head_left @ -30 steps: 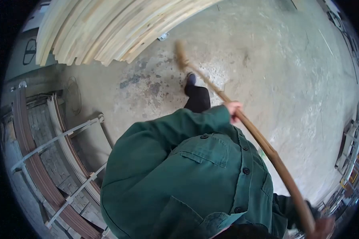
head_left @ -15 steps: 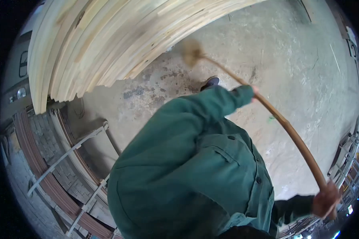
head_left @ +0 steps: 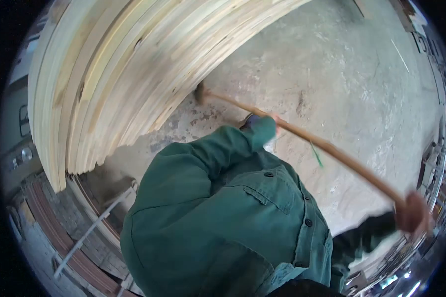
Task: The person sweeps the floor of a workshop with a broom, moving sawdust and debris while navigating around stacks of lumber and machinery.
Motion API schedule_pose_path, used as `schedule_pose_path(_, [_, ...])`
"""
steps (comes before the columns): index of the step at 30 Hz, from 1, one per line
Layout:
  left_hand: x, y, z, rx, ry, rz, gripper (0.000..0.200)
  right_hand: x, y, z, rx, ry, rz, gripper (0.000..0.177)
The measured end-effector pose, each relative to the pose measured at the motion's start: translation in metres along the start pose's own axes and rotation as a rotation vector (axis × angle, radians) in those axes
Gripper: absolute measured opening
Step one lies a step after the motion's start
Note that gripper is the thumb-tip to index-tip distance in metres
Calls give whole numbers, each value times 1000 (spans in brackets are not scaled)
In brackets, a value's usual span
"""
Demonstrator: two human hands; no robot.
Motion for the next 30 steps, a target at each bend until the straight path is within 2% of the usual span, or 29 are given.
schedule_pose_path(2, [28, 4, 24, 4, 68, 36, 20, 44, 0, 23, 161, 8, 230, 19])
schedule_pose_path(3, [45, 7, 38, 8, 110, 50, 20, 40, 18, 41, -92, 51, 456, 19])
schedule_pose_path(4, [55, 8, 49, 17, 143, 61, 20, 38, 21, 42, -82, 47, 449, 19])
schedule_pose_path(6, [67, 20, 76, 8, 166, 86, 20, 33, 19, 40, 66, 9, 267, 20])
schedule_pose_path(8, [47, 43, 103, 125, -161, -91, 17, 26, -17, -4, 197, 70, 303, 20])
schedule_pose_path(9, [54, 51, 107, 120, -151, -97, 17, 19, -8, -14, 203, 28, 205, 19])
schedule_pose_path(11, [59, 64, 91, 74, 33, 122, 15, 4, 10, -30, 190, -50, 55, 20])
schedule_pose_path(12, [70, 66, 71, 131, 56, 41, 13, -5, -12, -58, 436, -39, -42, 21])
schedule_pose_path(13, [75, 67, 63, 130, 60, 42, 13, -15, -1, -53, 165, -100, -19, 20])
schedule_pose_path(15, [81, 65, 45, 236, 116, -65, 12, -23, 11, -36, -73, -66, 232, 19])
schedule_pose_path(16, [97, 65, 27, 317, 86, 88, 14, -11, -7, -44, 340, -43, -462, 18])
schedule_pose_path(17, [102, 61, 48, 305, 102, 92, 14, 5, -24, -42, 370, -57, -207, 18])
schedule_pose_path(18, [99, 53, 85, 246, 79, 218, 17, 20, -27, -29, 400, -87, 48, 18])
schedule_pose_path(19, [96, 53, 109, 186, 48, 340, 19, 36, -9, -2, 332, -65, 173, 17])
schedule_pose_path(21, [125, 78, 129, 142, 88, 390, 18, 50, -13, 7, 351, -47, 203, 17])
schedule_pose_path(24, [117, 113, 195, -33, 0, 634, 19, 54, 14, -15, 565, 19, -55, 18])
schedule_pose_path(26, [97, 156, 209, -268, -31, 826, 20, 30, 33, -30, 626, -61, -244, 16])
schedule_pose_path(27, [97, 181, 184, -440, -13, 1069, 22, 13, 39, -37, 608, -80, -323, 14])
schedule_pose_path(28, [89, 198, 161, -477, -122, 1022, 25, -6, 42, -47, 593, -74, -391, 14])
schedule_pose_path(29, [47, 208, 193, -577, -114, 789, 24, -25, 44, -57, 571, -78, -449, 14])
schedule_pose_path(30, [54, 218, 139, -504, -51, 615, 22, -42, 47, -66, 536, -91, -499, 14])
Point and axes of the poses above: each hand's wrist, its own z-axis towards the middle knuckle, its own y-axis out of the palm, x = y × z, the point moved 4 cm from there along z, towards the middle knuckle, and after that the axes turned 7 degrees about y, right-handed, at the moved point
